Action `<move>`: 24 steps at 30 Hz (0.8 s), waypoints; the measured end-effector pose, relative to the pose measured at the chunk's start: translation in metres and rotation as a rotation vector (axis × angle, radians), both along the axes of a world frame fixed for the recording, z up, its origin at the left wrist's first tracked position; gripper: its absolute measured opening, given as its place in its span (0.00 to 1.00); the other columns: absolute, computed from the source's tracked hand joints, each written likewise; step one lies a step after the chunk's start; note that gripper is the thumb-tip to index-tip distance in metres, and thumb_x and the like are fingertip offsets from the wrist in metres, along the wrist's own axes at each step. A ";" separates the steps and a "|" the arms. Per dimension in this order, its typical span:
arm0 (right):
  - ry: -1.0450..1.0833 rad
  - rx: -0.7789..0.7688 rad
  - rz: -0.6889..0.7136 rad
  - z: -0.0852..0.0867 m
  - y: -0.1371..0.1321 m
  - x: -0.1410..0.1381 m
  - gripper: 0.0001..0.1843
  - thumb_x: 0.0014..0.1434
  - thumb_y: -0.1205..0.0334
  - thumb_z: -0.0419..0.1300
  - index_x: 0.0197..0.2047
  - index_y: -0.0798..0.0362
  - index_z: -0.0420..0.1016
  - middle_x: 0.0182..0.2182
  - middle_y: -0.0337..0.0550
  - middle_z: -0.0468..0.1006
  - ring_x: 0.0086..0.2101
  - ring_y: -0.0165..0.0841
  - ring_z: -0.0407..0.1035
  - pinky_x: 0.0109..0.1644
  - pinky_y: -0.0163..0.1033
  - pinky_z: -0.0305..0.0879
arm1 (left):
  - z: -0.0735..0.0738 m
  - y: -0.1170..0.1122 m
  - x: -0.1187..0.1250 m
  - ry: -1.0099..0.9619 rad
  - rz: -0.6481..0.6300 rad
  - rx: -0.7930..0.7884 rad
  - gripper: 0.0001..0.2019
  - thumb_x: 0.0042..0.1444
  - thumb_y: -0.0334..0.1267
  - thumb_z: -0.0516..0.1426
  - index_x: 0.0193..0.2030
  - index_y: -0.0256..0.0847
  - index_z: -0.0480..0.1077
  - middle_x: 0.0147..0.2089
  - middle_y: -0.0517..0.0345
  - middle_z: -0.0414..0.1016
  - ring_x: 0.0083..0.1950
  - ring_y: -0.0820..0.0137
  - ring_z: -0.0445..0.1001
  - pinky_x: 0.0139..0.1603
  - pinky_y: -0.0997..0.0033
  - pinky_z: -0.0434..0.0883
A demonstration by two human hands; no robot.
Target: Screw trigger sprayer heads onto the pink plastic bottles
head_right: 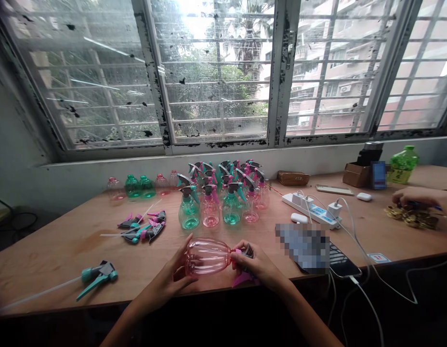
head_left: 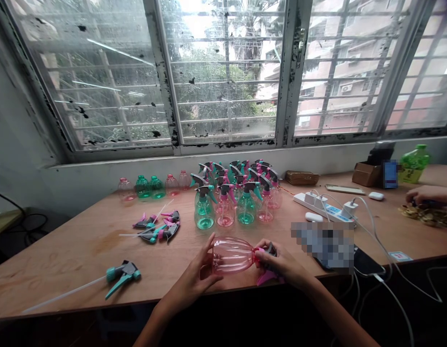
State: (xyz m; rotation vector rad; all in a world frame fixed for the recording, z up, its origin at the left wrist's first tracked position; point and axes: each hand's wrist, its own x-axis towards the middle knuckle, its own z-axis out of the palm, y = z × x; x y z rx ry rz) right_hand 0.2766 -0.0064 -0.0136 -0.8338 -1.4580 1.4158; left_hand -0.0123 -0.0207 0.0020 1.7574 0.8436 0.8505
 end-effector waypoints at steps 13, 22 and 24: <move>-0.014 0.004 -0.034 0.003 0.000 -0.001 0.25 0.53 0.39 0.69 0.37 0.53 0.72 0.26 0.40 0.79 0.26 0.33 0.70 0.32 0.36 0.63 | 0.001 -0.001 0.001 -0.033 0.001 -0.038 0.49 0.59 0.39 0.64 0.76 0.56 0.34 0.68 0.49 0.63 0.66 0.56 0.68 0.70 0.47 0.60; -0.016 -0.002 -0.025 0.000 0.001 0.000 0.25 0.54 0.39 0.69 0.37 0.53 0.72 0.27 0.40 0.79 0.27 0.33 0.71 0.33 0.37 0.64 | 0.003 -0.004 0.002 -0.057 -0.001 -0.074 0.50 0.58 0.39 0.65 0.76 0.54 0.35 0.68 0.47 0.64 0.67 0.55 0.66 0.70 0.48 0.61; -0.010 -0.006 -0.028 0.000 0.001 0.000 0.25 0.54 0.40 0.69 0.37 0.53 0.72 0.26 0.40 0.79 0.27 0.33 0.70 0.33 0.37 0.64 | 0.003 -0.003 0.002 -0.045 -0.003 -0.078 0.50 0.58 0.38 0.65 0.76 0.53 0.36 0.67 0.46 0.64 0.67 0.54 0.66 0.70 0.47 0.60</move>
